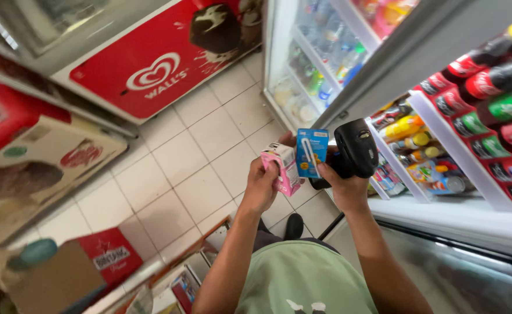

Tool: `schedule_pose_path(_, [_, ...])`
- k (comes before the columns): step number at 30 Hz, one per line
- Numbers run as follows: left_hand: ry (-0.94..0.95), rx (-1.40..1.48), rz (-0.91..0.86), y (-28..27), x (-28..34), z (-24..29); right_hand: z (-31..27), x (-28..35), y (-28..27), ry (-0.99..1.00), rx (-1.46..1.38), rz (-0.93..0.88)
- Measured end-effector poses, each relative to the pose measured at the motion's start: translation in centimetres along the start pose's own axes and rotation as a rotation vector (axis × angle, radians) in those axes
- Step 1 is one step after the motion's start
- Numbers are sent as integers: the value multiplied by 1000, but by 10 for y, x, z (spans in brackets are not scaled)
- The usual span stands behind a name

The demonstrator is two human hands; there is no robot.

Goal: The person takes small drink cartons from a cardboard box, wipes them with a cloth, and places them into a glass-door refrigerator. The person uses a barcode scanner on some items before placing them on the shelf. The task involves handling multiple cartons and organizing them within the fridge.

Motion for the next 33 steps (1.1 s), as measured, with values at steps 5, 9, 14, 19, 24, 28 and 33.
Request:
schedule_pose_path(5, [68, -300, -265, 83, -36, 49, -55, 8, -36, -251, 231, 211])
schedule_pose_path(9, [96, -314, -426, 131, -54, 39, -76, 27, -48, -363, 360, 286])
schedule_pose_path(14, [77, -214, -513, 157, -67, 20, -110, 42, -45, -624, 763, 343])
schedule_pose_path(19, [-41, -119, -585, 178, -70, 3, -87, 41, -94, -252, -56, 567])
schedule_pose_path(24, [59, -213, -679, 212, -74, 14, -123, 52, -120, -348, 251, 631])
schedule_pose_path(28, [342, -518, -582, 248, -78, 36, -150, 61, -133, -558, 473, 757])
schedule_pose_path(33, [543, -699, -530, 298, -91, 51, -173, 42, -159, -669, 173, 874])
Point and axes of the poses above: each hand's wrist, its own x-axis away from the middle knuckle, its own y-axis out of the palm, z = x × y, the point moved 9 cm from there along -x, towards the middle knuckle, and after that the axes turned 13 degrees about -x, right-handed, at the moved point
